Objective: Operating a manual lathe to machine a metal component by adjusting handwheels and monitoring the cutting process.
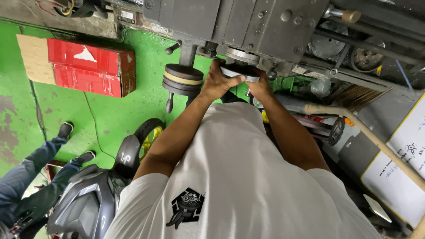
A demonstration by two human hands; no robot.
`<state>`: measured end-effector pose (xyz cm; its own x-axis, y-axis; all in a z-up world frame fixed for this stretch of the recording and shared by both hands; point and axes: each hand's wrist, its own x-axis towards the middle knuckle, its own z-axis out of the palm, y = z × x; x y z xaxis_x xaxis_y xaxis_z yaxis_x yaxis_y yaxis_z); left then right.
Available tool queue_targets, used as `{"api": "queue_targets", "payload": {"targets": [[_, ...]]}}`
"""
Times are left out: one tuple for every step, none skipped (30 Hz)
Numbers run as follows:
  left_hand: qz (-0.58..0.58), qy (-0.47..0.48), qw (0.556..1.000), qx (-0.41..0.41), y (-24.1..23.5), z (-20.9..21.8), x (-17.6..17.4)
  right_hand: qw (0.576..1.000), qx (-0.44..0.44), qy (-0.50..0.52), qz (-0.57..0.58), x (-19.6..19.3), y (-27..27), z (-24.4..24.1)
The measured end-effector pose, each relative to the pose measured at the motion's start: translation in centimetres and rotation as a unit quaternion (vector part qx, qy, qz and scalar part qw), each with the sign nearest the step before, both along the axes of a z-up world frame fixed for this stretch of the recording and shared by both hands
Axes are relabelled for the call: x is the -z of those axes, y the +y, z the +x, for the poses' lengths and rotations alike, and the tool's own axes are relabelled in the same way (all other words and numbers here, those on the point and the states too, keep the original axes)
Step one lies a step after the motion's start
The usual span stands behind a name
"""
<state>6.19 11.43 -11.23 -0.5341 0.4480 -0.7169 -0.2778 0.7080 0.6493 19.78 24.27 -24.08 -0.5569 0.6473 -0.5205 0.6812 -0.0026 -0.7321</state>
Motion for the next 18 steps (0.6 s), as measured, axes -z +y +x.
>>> {"api": "queue_targets", "payload": {"targets": [[0.004,-0.002,1.000,0.002,0.0,0.0,0.0,0.998,-0.007,-0.062,-0.011,0.6,0.3,0.1],[0.008,-0.004,1.000,0.003,-0.1,-0.1,-0.1,0.992,-0.014,-0.124,-0.022,1.1,0.5,0.3],[0.010,-0.003,1.000,0.002,-0.1,0.0,-0.1,0.992,-0.014,-0.123,-0.020,0.7,0.7,0.5],[0.005,-0.005,1.000,0.007,-0.2,0.0,-0.2,0.996,-0.009,-0.085,-0.026,0.3,0.9,0.8],[0.000,-0.008,1.000,0.011,-0.2,0.0,-0.1,0.998,-0.003,-0.046,-0.032,-0.1,1.1,1.0],[0.001,-0.008,1.000,0.010,-0.3,0.1,0.0,0.998,-0.004,-0.046,-0.031,-0.1,1.1,1.3],[0.002,-0.006,1.000,0.012,-0.3,0.1,0.0,1.000,0.001,-0.010,-0.024,-0.1,1.0,1.5],[0.002,-0.004,1.000,0.015,-0.4,0.2,0.0,0.999,0.005,0.026,-0.018,-0.2,1.0,1.7],[0.004,-0.003,1.000,0.014,-0.6,0.2,-0.1,0.999,0.005,0.027,-0.016,0.1,0.8,2.0],[0.006,0.004,1.000,0.030,-0.9,0.1,-0.2,0.999,0.008,0.044,-0.008,0.4,0.7,2.3],[0.009,0.012,0.999,0.045,-1.1,0.0,-0.3,0.998,0.011,0.061,0.000,0.6,0.7,2.5],[0.011,0.014,0.999,0.044,-2.4,-0.2,-1.4,0.998,0.009,0.063,0.002,1.0,0.3,2.3],[0.044,-0.013,0.999,-0.003,-3.4,-0.6,-2.3,0.992,0.029,0.121,-0.022,1.5,0.3,1.6],[0.077,-0.040,0.995,-0.050,-4.6,-1.0,-3.3,0.982,0.048,0.179,-0.045,1.9,0.3,0.9],[0.083,-0.032,0.995,-0.054,-6.7,-1.4,-1.2,0.981,0.042,0.187,-0.041,2.8,0.7,1.4],[0.078,-0.007,0.988,-0.130,-8.7,-1.9,1.0,0.988,-0.007,0.155,0.000,3.7,1.1,1.9],[0.073,0.019,0.976,-0.206,-10.5,-2.6,3.4,0.990,-0.054,0.124,0.043,4.7,1.7,2.0],[0.081,0.028,0.974,-0.211,-13.5,-3.2,5.4,0.988,-0.060,0.134,0.048,3.1,1.2,2.0]]}}
